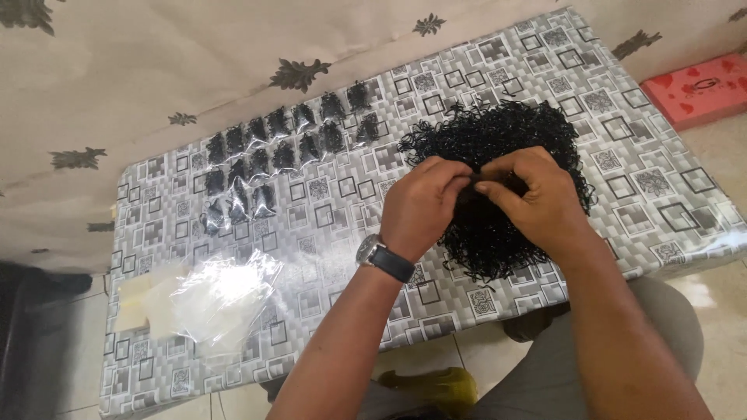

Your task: The person places small bundles of curly black hair into plastic bags by hand at a table.

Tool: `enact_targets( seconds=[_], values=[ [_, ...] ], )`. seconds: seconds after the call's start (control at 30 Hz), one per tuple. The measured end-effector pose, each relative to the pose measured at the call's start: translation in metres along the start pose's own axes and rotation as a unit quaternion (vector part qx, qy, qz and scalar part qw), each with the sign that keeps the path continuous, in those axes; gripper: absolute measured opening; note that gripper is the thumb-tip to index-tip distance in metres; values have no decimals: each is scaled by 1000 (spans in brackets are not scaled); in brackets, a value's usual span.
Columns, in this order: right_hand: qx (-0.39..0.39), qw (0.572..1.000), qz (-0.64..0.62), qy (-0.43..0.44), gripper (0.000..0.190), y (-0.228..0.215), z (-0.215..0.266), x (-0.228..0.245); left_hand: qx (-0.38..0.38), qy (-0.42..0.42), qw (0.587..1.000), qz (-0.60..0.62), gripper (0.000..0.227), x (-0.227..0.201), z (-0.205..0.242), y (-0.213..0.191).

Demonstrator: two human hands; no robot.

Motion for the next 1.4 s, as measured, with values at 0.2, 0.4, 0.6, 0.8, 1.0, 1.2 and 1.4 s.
enact_targets(
  seconds=[0.2, 0.4, 0.6, 0.8, 1.0, 1.2, 1.4],
  values=[
    [12, 1000, 0, 3, 6, 9, -1, -9, -29, -63, 992, 105, 17, 12, 8, -6],
    [5, 1000, -23, 4, 5, 10, 0, -11, -26, -164, 962, 219, 29, 24, 16, 1],
    [3, 999, -30, 30, 3, 9, 2, -15, -58, -153, 966, 201, 24, 24, 13, -10],
    [19, 1000, -10, 1, 4, 11, -2, -3, -35, -86, 980, 178, 22, 10, 4, -18],
    [15, 1000, 3, 4, 5, 13, -1, -9, -6, -62, 991, 118, 14, -2, -2, -20],
    [11, 1000, -4, 6, 7, 15, 1, -15, 3, -71, 989, 133, 20, 0, -1, -20],
    [16, 1000, -9, -7, 7, 13, 1, -4, 14, -80, 989, 124, 16, 1, 0, -19]
  ],
)
Point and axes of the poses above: each hand's wrist, its own z-axis away from the middle knuckle, its own y-axis out of the palm, x = y × z, the point moved 9 cm from there along -z, towards the middle knuckle, and after that the axes turned 11 degrees about z, right-handed, at the moved point
